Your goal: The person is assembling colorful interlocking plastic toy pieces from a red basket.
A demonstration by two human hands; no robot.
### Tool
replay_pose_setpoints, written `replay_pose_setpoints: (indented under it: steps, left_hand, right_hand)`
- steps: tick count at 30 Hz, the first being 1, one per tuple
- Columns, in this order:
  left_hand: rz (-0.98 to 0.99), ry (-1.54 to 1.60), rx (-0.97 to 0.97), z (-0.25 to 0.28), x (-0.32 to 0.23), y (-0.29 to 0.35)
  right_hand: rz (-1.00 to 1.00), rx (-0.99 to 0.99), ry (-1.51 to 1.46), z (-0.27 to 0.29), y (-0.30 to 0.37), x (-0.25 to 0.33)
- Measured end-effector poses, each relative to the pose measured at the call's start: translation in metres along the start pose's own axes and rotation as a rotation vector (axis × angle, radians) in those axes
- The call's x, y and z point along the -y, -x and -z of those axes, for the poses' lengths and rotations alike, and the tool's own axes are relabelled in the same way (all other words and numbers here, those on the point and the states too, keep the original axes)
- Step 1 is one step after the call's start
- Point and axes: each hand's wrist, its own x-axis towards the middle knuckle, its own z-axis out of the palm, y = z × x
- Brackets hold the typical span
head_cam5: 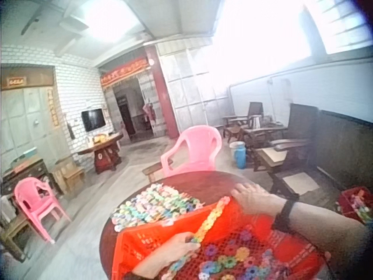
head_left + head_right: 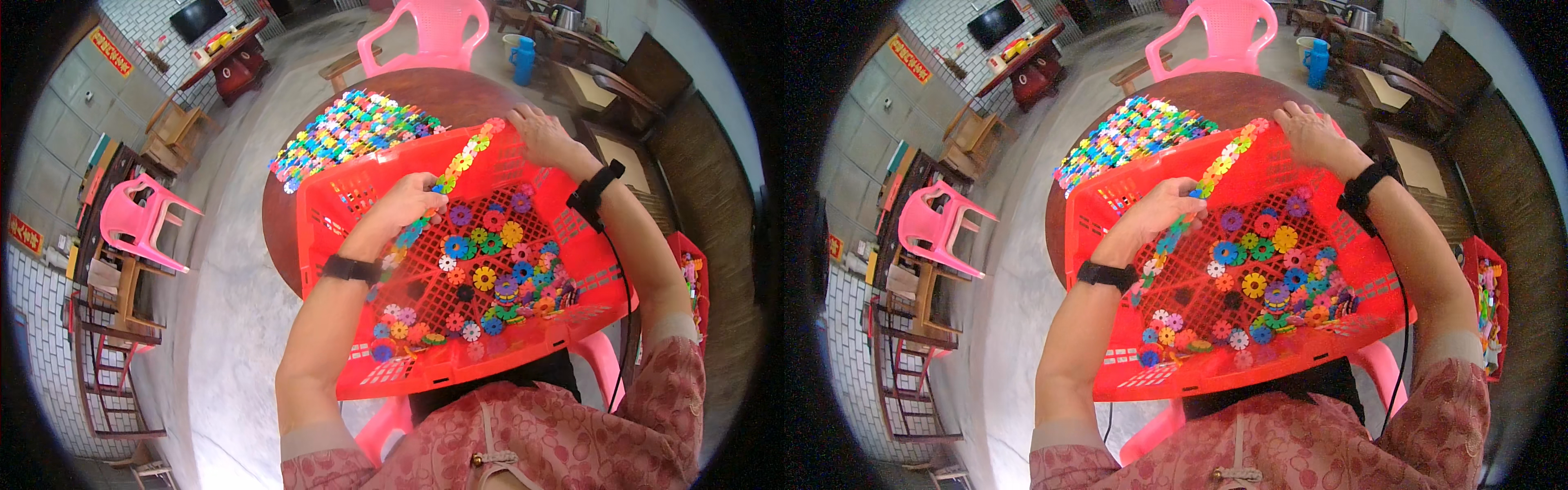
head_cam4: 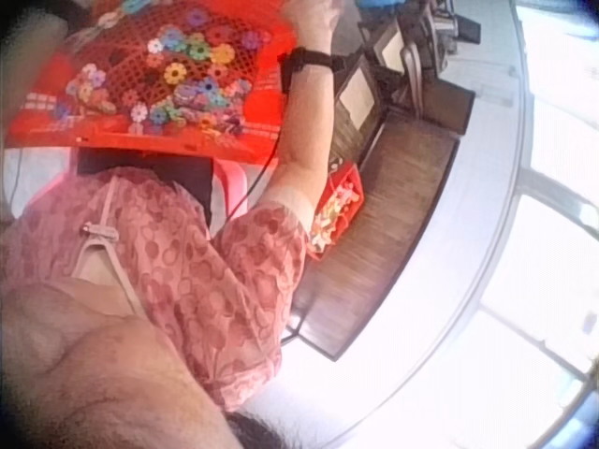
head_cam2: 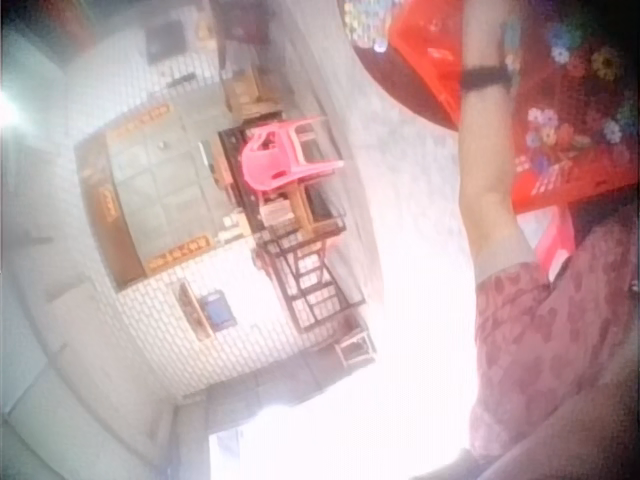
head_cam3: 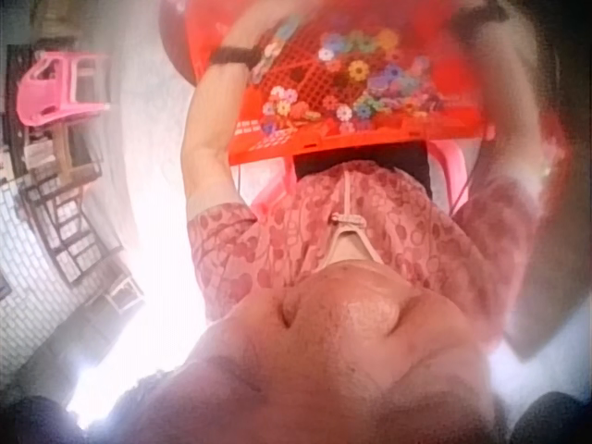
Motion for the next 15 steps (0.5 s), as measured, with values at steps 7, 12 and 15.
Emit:
replay_pose_setpoints:
  steps: [7,12,15]
  left_hand:
    - [-0.140,0.284,-0.089,0.010,-0.024,0.006]
    - [-0.300,0.422,-0.229,0.043,-0.047,0.021]
    - [-0.438,0.544,-0.376,0.068,-0.058,0.029]
  right_hand:
    - [-0.021,-0.004,0.088,-0.017,-0.015,-0.001]
    - [0.031,-0.079,0.057,-0.020,-0.009,-0.007]
    - [0.070,-0.131,0.032,-0.020,-0.005,-0.007]
